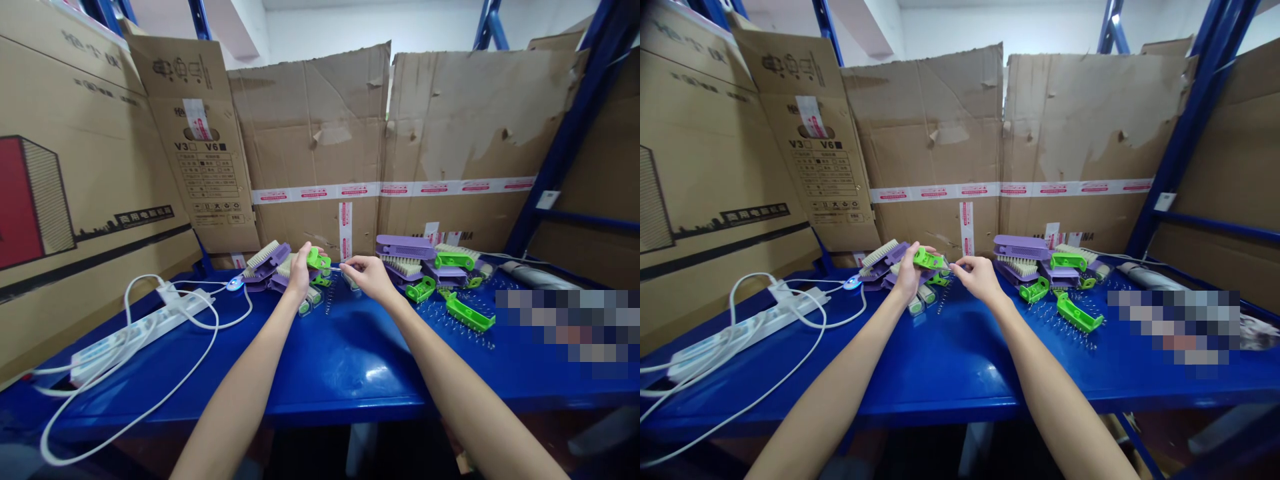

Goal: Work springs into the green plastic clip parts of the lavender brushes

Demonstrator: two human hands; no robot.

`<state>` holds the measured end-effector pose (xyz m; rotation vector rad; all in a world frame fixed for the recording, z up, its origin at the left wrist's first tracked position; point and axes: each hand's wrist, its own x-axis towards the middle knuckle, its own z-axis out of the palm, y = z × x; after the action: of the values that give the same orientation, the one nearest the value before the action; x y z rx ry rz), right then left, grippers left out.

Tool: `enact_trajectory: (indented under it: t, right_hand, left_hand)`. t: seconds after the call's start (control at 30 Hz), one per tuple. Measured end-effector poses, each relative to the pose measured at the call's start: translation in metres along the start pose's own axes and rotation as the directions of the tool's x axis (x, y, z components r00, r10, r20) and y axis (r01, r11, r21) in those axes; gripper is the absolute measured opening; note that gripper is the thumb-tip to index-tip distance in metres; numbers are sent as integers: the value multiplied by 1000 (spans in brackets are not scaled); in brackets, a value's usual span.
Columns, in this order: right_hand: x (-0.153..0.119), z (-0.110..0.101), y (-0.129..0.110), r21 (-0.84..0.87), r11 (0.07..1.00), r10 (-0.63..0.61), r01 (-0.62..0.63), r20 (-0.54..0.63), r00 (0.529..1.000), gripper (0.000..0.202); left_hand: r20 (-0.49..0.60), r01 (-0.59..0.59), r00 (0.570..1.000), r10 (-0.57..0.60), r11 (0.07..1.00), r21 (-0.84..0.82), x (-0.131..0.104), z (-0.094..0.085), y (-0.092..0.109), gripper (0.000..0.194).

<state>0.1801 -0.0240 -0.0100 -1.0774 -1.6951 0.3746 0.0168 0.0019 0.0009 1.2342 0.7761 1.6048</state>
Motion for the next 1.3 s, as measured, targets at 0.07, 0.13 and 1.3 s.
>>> enact_trajectory:
  t: [0.07,0.13,1.3]
  right_hand:
    - [1,0,3,2,1000,23,-23,80,997,42]
    - [2,0,5,-11,999,44,-43,164,985,46]
    - [-3,10,12,435,819,230,-373,346,910,50]
  left_hand:
    - [-12,-18,1000,18,1000,-4,0,1,0,45]
    - [-27,-9,1000,8,1000,-22,1,1,0,46]
    - [-13,302,934,-357,809,-505,1,-2,15,47]
